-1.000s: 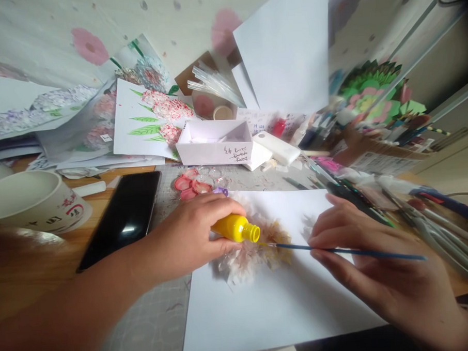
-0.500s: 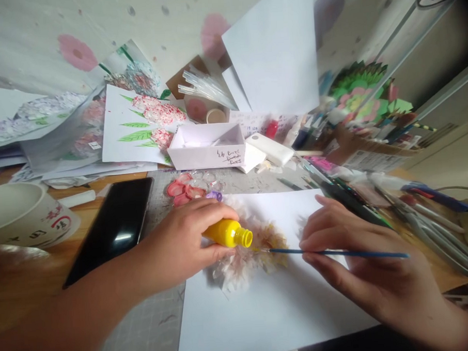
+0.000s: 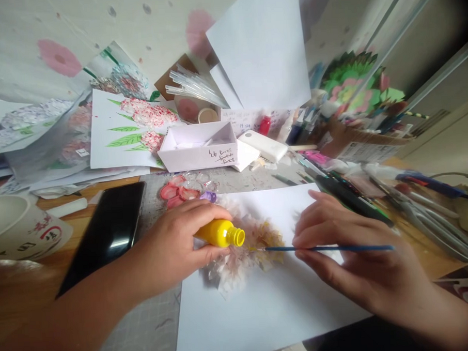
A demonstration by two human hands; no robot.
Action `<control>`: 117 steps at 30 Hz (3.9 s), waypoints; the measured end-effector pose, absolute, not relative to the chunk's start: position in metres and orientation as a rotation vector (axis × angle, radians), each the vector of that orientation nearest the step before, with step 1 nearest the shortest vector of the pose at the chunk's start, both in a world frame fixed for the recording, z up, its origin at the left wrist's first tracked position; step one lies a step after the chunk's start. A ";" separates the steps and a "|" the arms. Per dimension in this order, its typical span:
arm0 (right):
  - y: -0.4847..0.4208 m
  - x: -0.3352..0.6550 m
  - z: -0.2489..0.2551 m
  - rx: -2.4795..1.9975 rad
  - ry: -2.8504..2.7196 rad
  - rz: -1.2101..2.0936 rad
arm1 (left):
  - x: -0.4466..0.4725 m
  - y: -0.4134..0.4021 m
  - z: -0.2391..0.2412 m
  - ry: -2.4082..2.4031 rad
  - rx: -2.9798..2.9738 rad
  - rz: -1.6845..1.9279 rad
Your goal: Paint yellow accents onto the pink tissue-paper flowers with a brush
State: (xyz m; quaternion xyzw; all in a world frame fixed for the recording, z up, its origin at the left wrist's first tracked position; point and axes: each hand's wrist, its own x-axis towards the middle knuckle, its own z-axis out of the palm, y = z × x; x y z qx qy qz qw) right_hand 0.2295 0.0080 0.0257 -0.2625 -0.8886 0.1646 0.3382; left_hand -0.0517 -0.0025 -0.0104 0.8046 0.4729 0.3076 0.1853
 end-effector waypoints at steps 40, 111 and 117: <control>0.005 0.234 0.030 -0.705 -2.354 0.460 | -0.052 -0.002 -0.007 1.414 2.306 0.762; 0.001 0.235 0.031 -0.735 -2.385 0.567 | -0.054 -0.002 -0.010 1.385 2.350 0.783; 0.003 0.235 0.030 -0.727 -2.385 0.516 | -0.055 -0.001 -0.011 1.377 2.354 0.788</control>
